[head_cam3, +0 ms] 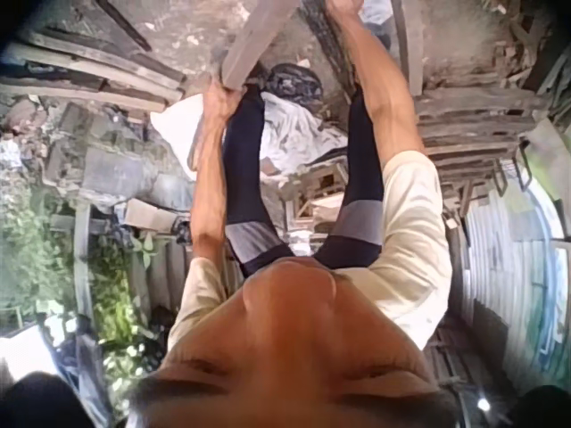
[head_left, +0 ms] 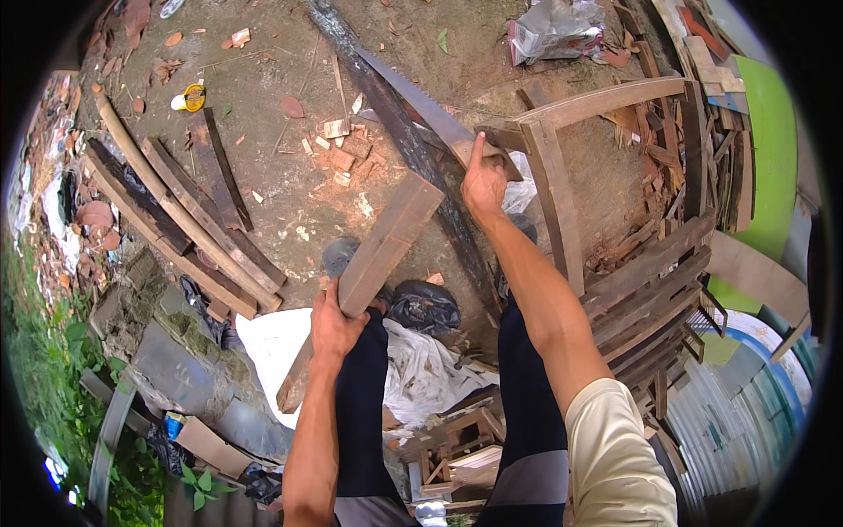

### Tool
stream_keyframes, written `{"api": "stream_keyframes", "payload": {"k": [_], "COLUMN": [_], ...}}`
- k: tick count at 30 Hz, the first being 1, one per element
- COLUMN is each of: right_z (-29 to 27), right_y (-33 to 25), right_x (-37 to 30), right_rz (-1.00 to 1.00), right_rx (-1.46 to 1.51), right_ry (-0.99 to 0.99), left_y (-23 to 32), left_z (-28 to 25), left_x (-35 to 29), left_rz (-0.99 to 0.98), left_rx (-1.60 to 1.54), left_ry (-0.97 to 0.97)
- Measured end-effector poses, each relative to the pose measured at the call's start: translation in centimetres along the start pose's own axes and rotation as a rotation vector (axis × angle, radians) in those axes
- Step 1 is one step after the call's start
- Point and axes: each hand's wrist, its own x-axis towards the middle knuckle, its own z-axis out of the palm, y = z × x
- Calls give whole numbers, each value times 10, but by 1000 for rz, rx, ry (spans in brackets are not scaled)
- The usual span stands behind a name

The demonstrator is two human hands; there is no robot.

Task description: The person sits on the ground and uses a hand saw to cut a wooden plank from a pallet. They position the plank, saw through it, and then place the cut piece aside.

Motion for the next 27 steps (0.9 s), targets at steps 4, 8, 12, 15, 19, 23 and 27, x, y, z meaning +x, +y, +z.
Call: {"api": "stream_keyframes", "payload": {"k": [4, 8, 12, 15, 19, 23, 27], "right_z": [50, 92, 76, 66, 26, -13, -58], "right_y": [31, 44, 33, 42, 8, -17, -26], "right_x": [18, 26, 29, 24, -13, -37, -73], "right_rz": [-49, -59, -92, -175, -182, -212, -157], "right_rx": [-3, -85, -57, -111, -122, -240, -190], "right_ry": [134, 270, 138, 173, 175, 171, 173], "left_y": [0, -9, -28, -26, -30, -28, -38], "left_z": [33, 50, 54, 47, 27, 6, -19], "left_x": [12, 25, 31, 26, 18, -3, -28], "left_rz": [15, 30, 59, 39, 33, 47, 121], "left_rx": [64, 99, 133, 163, 199, 180, 143], "left_ry": [-61, -120, -104, -144, -149, -132, -112]}}
